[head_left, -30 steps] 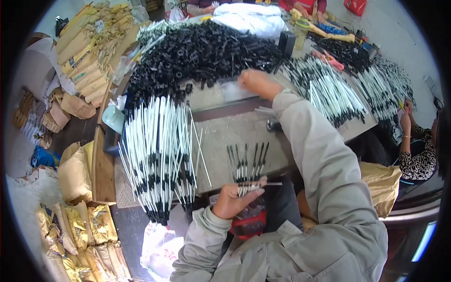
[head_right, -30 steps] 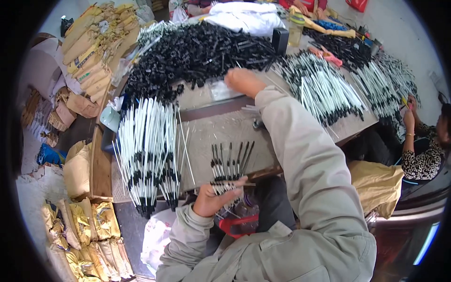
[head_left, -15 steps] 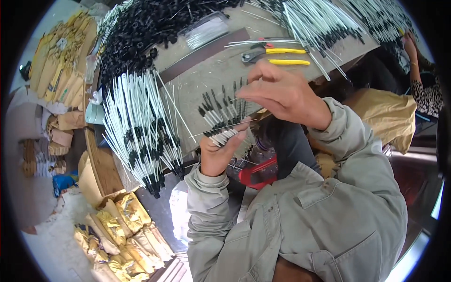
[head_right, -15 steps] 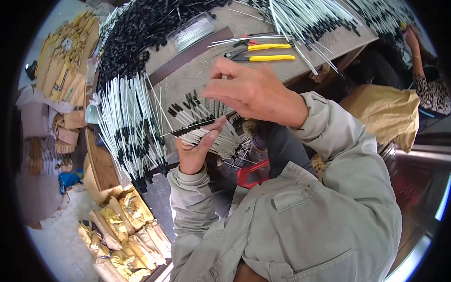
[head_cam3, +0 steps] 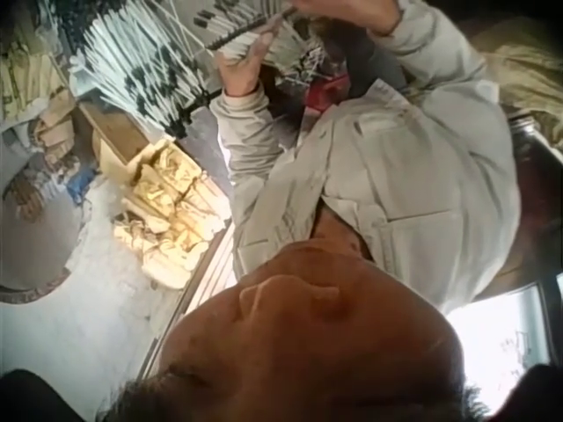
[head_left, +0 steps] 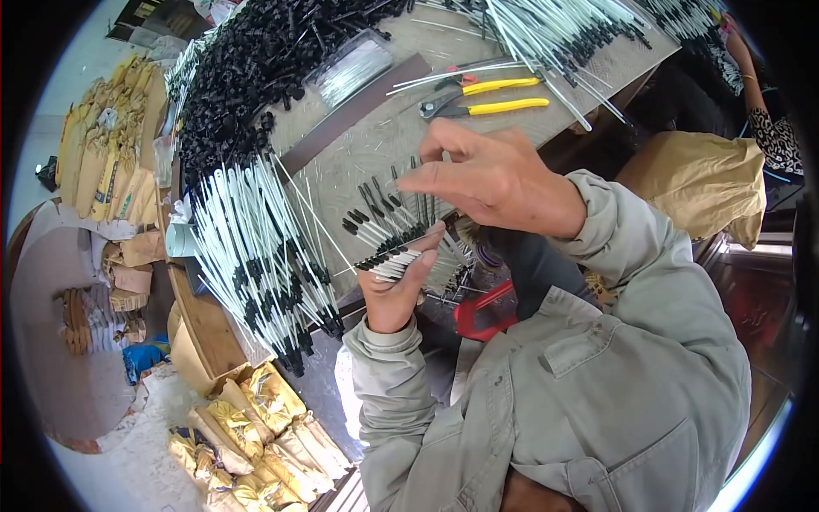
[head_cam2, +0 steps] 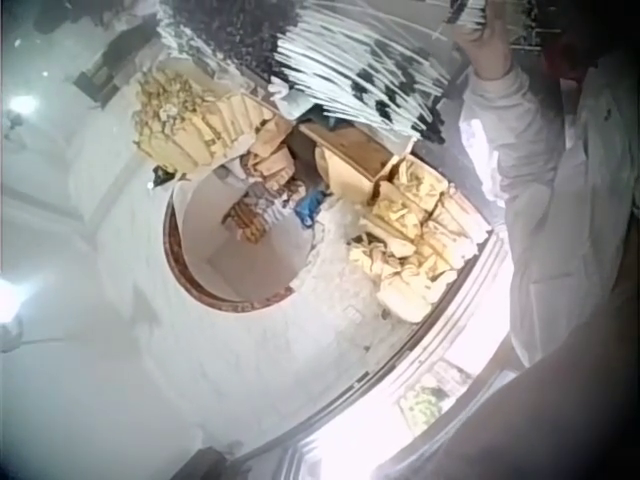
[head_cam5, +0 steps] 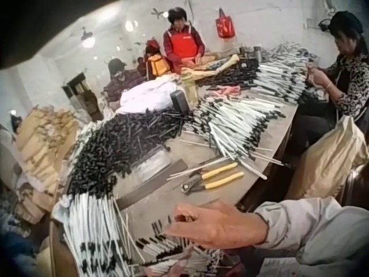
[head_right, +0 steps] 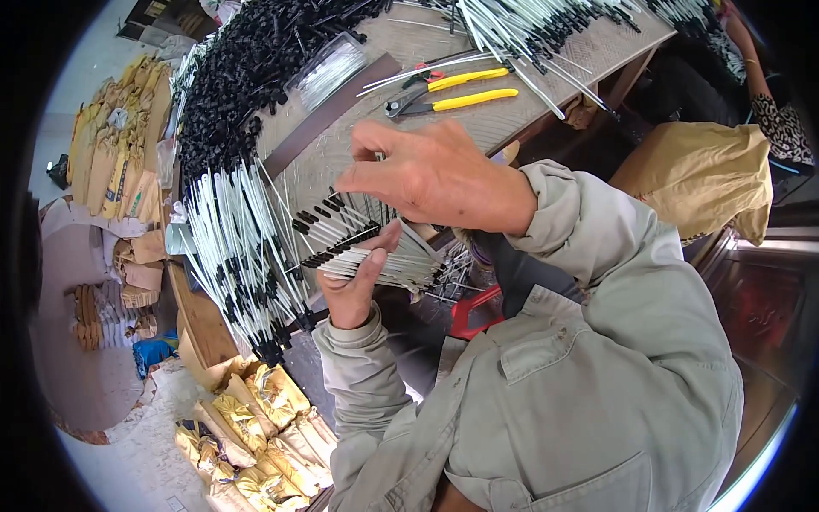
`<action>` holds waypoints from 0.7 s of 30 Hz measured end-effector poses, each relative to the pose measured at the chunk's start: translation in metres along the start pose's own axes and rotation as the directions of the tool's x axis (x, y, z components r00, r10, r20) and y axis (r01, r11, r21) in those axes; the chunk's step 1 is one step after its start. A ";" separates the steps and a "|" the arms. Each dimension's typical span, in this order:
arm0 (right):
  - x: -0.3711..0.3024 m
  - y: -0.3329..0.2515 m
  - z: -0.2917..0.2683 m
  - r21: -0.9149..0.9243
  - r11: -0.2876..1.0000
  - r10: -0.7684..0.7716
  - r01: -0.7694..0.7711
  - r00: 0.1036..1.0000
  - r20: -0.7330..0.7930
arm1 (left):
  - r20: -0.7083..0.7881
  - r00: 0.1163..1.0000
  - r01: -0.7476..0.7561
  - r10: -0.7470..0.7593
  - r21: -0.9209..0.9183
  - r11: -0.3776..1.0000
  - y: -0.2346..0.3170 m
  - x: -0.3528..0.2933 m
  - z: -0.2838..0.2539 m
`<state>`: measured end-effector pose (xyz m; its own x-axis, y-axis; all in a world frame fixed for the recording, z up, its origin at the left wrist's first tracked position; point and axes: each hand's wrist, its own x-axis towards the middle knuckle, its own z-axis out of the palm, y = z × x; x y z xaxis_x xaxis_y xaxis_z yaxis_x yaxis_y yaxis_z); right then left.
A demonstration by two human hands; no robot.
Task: Assembling electrical wire harnesses by grouping wires and inserting them into connector housings.
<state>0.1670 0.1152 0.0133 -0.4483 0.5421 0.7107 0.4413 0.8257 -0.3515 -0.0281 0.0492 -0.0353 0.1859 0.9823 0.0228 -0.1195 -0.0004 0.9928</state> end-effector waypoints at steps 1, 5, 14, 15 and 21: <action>0.000 -0.001 -0.001 -0.007 1.000 0.010 -0.010 1.000 0.007 | 0.001 1.000 0.000 0.000 0.006 1.000 0.001 0.000 0.000; 0.001 -0.001 0.002 -0.034 0.999 0.001 -0.001 1.000 0.010 | 0.000 1.000 0.001 -0.001 -0.020 1.000 0.001 0.000 0.000; 0.020 -0.001 -0.013 0.029 0.999 0.021 -0.029 0.972 0.233 | 0.016 0.999 -0.028 0.028 0.007 1.000 -0.001 -0.001 0.000; 0.023 0.003 -0.012 0.106 0.994 0.004 -0.032 0.967 0.255 | 0.017 0.999 -0.030 0.030 0.006 1.000 -0.001 -0.001 0.001; 0.054 0.003 -0.023 0.359 0.907 0.008 -0.221 0.860 0.510 | -0.003 1.000 -0.010 0.010 -0.020 1.000 0.002 -0.003 0.000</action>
<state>0.1621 0.1434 0.0644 -0.7785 0.5526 0.2976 0.2204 0.6846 -0.6948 -0.0288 0.0459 -0.0332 0.1814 0.9829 0.0319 -0.1410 -0.0061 0.9900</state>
